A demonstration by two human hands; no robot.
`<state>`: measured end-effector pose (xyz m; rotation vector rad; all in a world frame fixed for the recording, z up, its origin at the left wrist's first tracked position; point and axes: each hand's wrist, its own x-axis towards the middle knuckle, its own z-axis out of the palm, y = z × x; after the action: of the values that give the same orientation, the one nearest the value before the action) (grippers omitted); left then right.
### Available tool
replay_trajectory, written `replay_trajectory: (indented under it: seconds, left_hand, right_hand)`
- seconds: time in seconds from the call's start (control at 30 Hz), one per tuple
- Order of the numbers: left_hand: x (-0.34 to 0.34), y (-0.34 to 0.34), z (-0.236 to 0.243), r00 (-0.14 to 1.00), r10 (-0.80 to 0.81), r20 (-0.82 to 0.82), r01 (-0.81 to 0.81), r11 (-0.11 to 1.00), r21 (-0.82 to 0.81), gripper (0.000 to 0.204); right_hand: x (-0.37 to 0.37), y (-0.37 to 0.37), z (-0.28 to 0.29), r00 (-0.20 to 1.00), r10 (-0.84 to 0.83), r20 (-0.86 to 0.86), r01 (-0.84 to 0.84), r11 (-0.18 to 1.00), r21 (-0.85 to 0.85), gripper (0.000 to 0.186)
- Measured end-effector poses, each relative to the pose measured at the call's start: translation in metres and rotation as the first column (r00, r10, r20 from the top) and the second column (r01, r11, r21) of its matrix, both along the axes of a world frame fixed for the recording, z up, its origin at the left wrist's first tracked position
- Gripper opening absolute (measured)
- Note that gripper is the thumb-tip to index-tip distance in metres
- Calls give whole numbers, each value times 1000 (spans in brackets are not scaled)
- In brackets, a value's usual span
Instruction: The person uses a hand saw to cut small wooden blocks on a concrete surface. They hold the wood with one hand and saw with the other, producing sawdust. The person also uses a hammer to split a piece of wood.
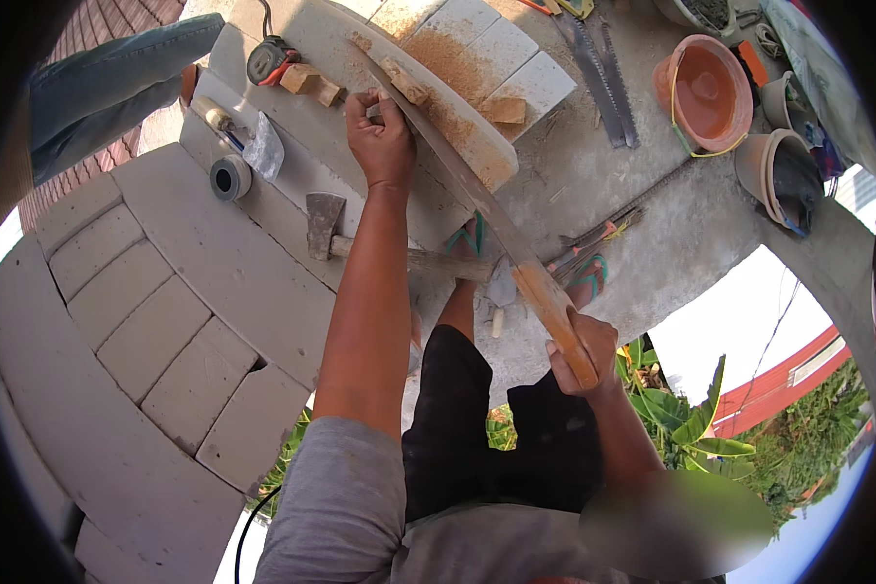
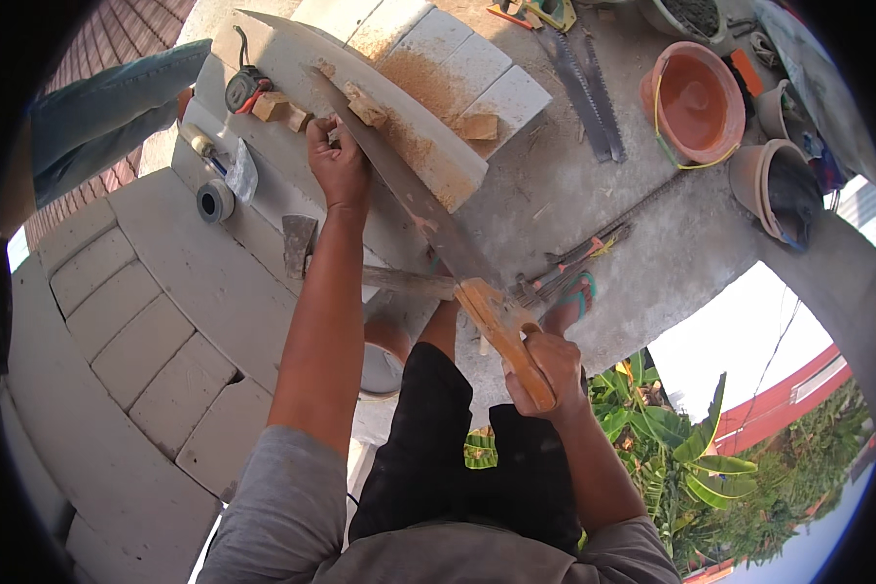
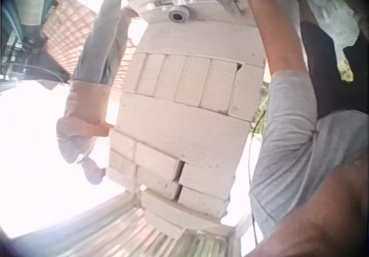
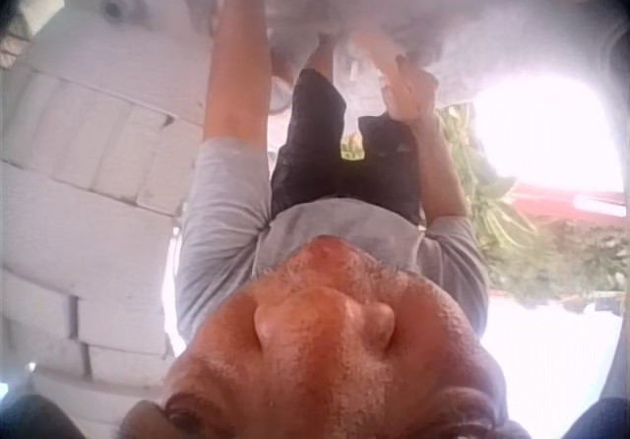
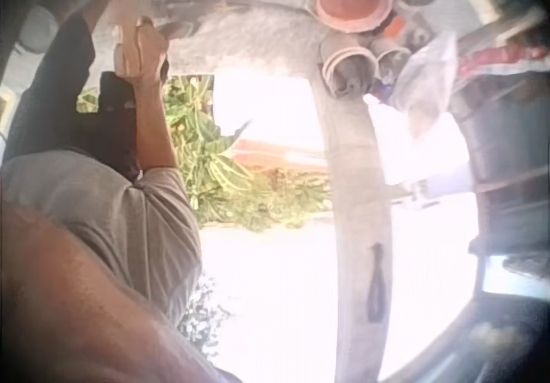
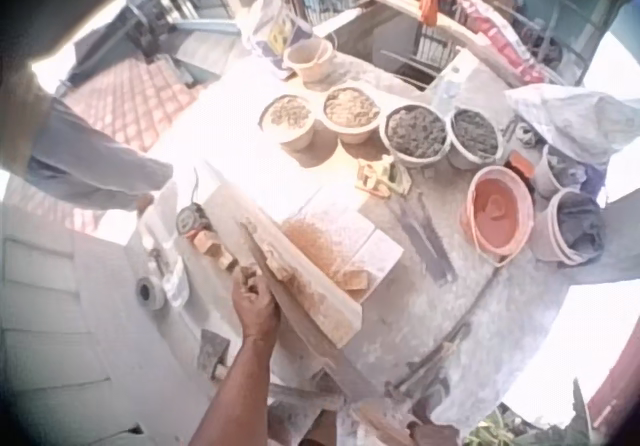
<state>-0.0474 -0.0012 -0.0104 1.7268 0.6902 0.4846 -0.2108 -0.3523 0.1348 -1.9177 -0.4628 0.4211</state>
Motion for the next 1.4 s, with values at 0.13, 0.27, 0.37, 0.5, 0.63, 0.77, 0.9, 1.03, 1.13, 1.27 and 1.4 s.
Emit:
replay_trajectory:
  seconds: [0.13, 0.27, 0.37, 0.5, 0.63, 0.77, 0.9, 1.03, 1.13, 1.27, 1.4]
  left_hand:
    - [8, -11, 11, 999, -47, -13, 45, 991, -126, 6]
    - [8, -6, 5, 990, 5, 142, 34, 961, -274, 5]
    - [4, 11, -9, 999, 7, 33, 1, 970, -244, 5]
    - [7, -8, 28, 996, -26, -80, -5, 930, -368, 18]
    - [0, 3, 43, 983, -46, -179, -19, 937, -348, 37]
    - [13, -7, 63, 891, -23, -454, 99, 984, 146, 56]
    - [15, -12, 63, 862, 69, -502, 97, 950, 297, 57]
    - [-13, 5, 78, 933, 47, -357, -45, 999, 14, 48]
    - [-67, 40, 70, 966, 76, -246, -115, 982, -152, 33]
    - [-127, 79, 99, 854, 92, -511, -137, 989, -53, 30]
    - [-152, 97, 97, 742, 361, -565, -40, 865, 501, 27]
  right_hand:
    - [80, 88, -32, 988, -148, 48, 140, 979, 148, 14]
    - [106, 118, 3, 985, -174, 23, 166, 965, 203, 15]
    - [108, 104, 49, 965, -124, 229, 55, 957, 286, 14]
    - [96, 57, 85, 942, -285, 175, 240, 940, 241, 24]
    - [72, 2, 81, 911, -390, 136, 396, 918, -23, 17]
    - [26, -43, 64, 821, -561, -108, 531, 819, -218, 13]
    - [-9, -59, 54, 721, -644, -257, 572, 762, -303, 9]
    - [-27, -69, 52, 705, -644, -297, 553, 762, -337, 7]
    - [-28, -67, 49, 737, -612, -287, 527, 786, -322, 5]
    - [-20, -60, 49, 772, -572, -278, 504, 817, -280, 8]
    - [-17, -55, 49, 737, -592, -327, 512, 804, -302, 16]
